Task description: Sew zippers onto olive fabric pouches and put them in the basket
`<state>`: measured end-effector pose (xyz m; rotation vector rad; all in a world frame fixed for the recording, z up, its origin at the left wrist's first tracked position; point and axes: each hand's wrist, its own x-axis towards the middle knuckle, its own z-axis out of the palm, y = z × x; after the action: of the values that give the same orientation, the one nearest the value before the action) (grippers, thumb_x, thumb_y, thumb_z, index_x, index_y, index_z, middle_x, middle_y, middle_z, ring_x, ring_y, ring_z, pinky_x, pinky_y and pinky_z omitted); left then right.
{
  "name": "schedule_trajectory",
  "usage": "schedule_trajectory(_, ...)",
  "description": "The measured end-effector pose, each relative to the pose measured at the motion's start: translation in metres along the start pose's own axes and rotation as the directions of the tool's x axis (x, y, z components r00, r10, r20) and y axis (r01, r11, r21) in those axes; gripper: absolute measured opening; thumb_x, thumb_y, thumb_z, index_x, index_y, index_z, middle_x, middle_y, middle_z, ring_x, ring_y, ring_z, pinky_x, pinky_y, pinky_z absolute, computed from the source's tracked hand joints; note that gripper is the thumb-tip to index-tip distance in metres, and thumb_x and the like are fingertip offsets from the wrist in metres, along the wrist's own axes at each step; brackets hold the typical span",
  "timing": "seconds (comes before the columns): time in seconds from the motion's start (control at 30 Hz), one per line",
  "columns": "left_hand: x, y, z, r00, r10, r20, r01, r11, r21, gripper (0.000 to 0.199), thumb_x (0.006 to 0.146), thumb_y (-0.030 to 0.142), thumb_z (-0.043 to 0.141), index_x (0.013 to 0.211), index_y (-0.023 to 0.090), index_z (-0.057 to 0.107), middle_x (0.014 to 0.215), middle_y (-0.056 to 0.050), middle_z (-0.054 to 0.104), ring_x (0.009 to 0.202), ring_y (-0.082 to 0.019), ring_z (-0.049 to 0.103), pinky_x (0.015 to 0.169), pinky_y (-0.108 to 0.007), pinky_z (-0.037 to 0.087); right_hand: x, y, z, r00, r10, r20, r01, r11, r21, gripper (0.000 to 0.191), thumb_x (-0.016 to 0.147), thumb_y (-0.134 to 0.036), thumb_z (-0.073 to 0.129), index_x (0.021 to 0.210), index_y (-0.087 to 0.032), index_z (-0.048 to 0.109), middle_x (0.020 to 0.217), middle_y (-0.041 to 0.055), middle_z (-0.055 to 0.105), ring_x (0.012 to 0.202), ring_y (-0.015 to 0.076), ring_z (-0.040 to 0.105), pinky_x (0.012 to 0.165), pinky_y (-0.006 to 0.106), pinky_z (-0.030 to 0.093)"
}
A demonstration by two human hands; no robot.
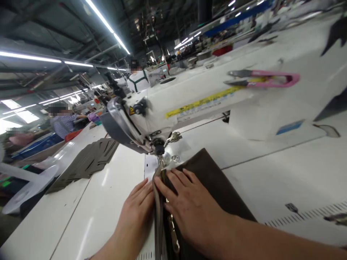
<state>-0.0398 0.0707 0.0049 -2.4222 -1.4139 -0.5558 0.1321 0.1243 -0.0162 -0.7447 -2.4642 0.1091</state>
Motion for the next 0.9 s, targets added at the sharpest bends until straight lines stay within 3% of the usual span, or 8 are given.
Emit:
schedule_trajectory(0.2, 0.005, -0.0064, -0.0027, 0.996, 0.09, 0.008, -0.091, 0.993, 0.079, 0.028, 0.087, 0.007, 0.036, 0.107, 0.01, 0.055, 0.102, -0.013, 0.067, 0.096, -0.022, 0.064, 0.085, -0.039, 0.054, 0.0015, 0.0018, -0.0008, 0.998, 0.021, 0.062, -0.025, 0.997, 0.066, 0.044, 0.091, -0.027, 0.038, 0.135, -0.02, 0.037, 0.129, 0.0141, 0.049, 0.119, 0.0284, 0.042, 0.098, 0.05, 0.032)
schedule_trajectory(0.33, 0.0062, -0.0071, -0.0045, 0.993, 0.122, 0.007, -0.122, 0.987, 0.102, 0.029, 0.085, 0.007, 0.038, 0.108, 0.011, 0.055, 0.1, -0.012, 0.067, 0.092, -0.021, 0.064, 0.081, -0.036, 0.054, 0.0011, 0.0025, 0.0019, 1.0, 0.024, 0.018, -0.025, 0.998, 0.06, 0.045, 0.091, -0.03, 0.037, 0.135, -0.019, 0.036, 0.129, 0.0149, 0.048, 0.119, 0.0291, 0.042, 0.098, 0.05, 0.031)
schedule_trajectory(0.5, 0.0072, -0.0058, -0.0059, 0.993, 0.112, 0.04, -0.116, 0.986, 0.122, 0.028, 0.085, 0.01, 0.036, 0.105, 0.01, 0.056, 0.101, -0.014, 0.067, 0.091, -0.023, 0.064, 0.079, -0.037, 0.054, 0.0014, 0.0021, 0.0009, 0.999, 0.029, -0.014, -0.028, 0.998, 0.055, 0.044, 0.09, -0.028, 0.038, 0.133, -0.018, 0.041, 0.127, 0.0132, 0.052, 0.117, 0.0273, 0.045, 0.097, 0.047, 0.033)
schedule_trajectory(0.67, 0.0092, -0.0011, -0.0064, 0.992, 0.101, 0.07, -0.11, 0.984, 0.139, 0.026, 0.088, 0.008, 0.034, 0.1, 0.01, 0.057, 0.107, -0.016, 0.065, 0.098, -0.023, 0.062, 0.081, -0.038, 0.054, -0.0029, 0.0028, 0.0012, 0.995, -0.044, -0.094, 0.039, 0.998, -0.051, 0.042, 0.087, -0.025, 0.04, 0.122, -0.006, 0.052, 0.127, 0.0174, 0.052, 0.118, 0.0259, 0.046, 0.101, 0.042, 0.033)
schedule_trajectory(0.9, 0.0058, -0.002, -0.0017, 0.995, 0.091, 0.039, -0.096, 0.985, 0.141, 0.027, 0.086, 0.006, 0.033, 0.1, 0.011, 0.056, 0.108, -0.015, 0.064, 0.099, -0.023, 0.062, 0.083, -0.037, 0.054, -0.0053, 0.0031, 0.0011, 0.998, -0.043, -0.053, 0.042, 0.999, -0.022, 0.045, 0.086, -0.023, 0.04, 0.127, -0.006, 0.048, 0.132, 0.0175, 0.047, 0.122, 0.0252, 0.042, 0.104, 0.043, 0.031)
